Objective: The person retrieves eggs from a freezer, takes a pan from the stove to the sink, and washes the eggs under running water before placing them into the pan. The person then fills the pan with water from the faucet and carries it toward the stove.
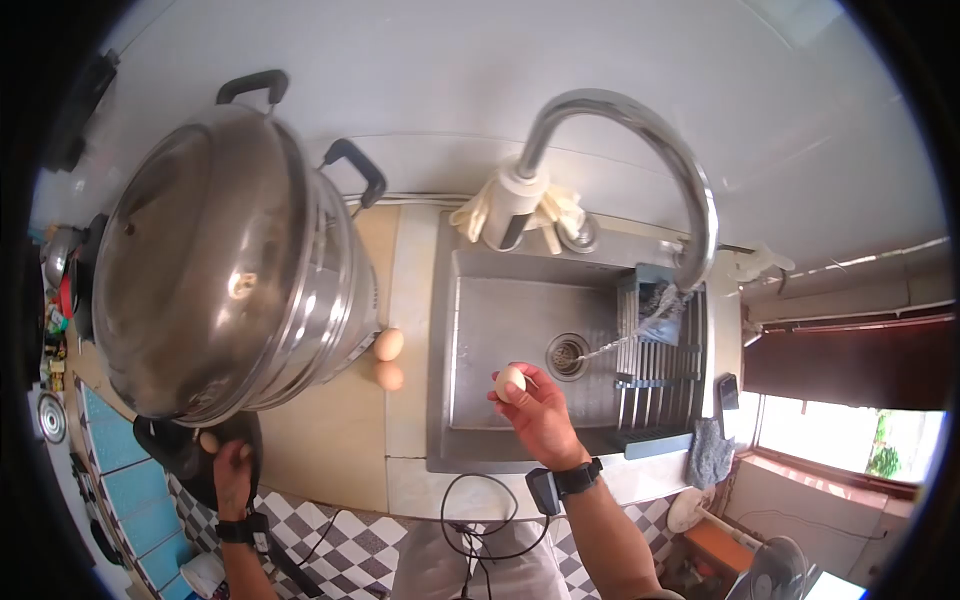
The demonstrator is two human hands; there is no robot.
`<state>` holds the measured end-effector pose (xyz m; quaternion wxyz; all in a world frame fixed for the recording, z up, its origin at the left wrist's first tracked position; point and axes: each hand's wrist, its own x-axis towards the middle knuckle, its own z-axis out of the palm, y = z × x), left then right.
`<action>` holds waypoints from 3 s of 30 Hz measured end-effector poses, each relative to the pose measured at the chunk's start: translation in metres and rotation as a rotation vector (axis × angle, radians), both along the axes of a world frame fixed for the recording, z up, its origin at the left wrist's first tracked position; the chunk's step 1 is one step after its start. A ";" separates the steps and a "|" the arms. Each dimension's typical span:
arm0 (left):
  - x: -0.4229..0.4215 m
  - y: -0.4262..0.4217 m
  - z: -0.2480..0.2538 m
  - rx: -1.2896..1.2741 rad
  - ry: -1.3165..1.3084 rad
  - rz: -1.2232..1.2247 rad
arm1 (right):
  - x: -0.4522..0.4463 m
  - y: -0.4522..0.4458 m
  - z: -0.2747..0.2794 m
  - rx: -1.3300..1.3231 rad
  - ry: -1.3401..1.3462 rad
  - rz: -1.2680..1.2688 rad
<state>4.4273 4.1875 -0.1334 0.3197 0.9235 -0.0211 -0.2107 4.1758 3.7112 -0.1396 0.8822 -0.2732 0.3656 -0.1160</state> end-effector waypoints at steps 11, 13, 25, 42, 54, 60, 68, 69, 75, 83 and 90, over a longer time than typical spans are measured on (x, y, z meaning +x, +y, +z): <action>0.005 0.005 -0.019 0.110 -0.107 -0.065 | -0.048 -0.053 -0.022 -0.143 0.120 -0.101; 0.007 0.012 -0.023 0.110 -0.114 -0.080 | -0.052 -0.063 -0.021 -0.102 0.095 -0.131; -0.026 -0.058 0.052 0.331 -0.567 -0.143 | -0.058 -0.116 -0.043 0.238 -0.055 -0.253; -0.213 -0.490 -0.011 -0.756 0.832 -0.207 | -0.051 -0.106 -0.046 -0.010 0.061 -0.266; -0.223 -0.539 -0.071 -0.947 1.250 0.025 | -0.078 -0.107 -0.017 -1.251 0.417 0.049; -0.235 -0.556 -0.091 -1.029 1.267 -0.069 | -0.094 -0.113 -0.047 -0.913 0.119 -0.045; -0.251 -0.563 -0.061 -1.139 1.218 0.355 | -0.074 -0.124 -0.048 -0.901 0.240 -0.035; -0.252 -0.562 -0.056 -1.156 1.207 0.359 | -0.078 -0.128 -0.063 -0.902 0.260 -0.060; -0.257 -0.561 -0.077 -1.197 1.083 0.066 | -0.081 -0.125 -0.055 -1.010 0.346 -0.012; -0.235 -0.557 -0.064 -1.013 1.156 0.212 | -0.066 -0.098 -0.033 -0.968 0.195 -0.028; -0.250 -0.565 -0.072 -1.142 1.313 0.307 | -0.085 -0.128 -0.077 -0.948 0.376 -0.119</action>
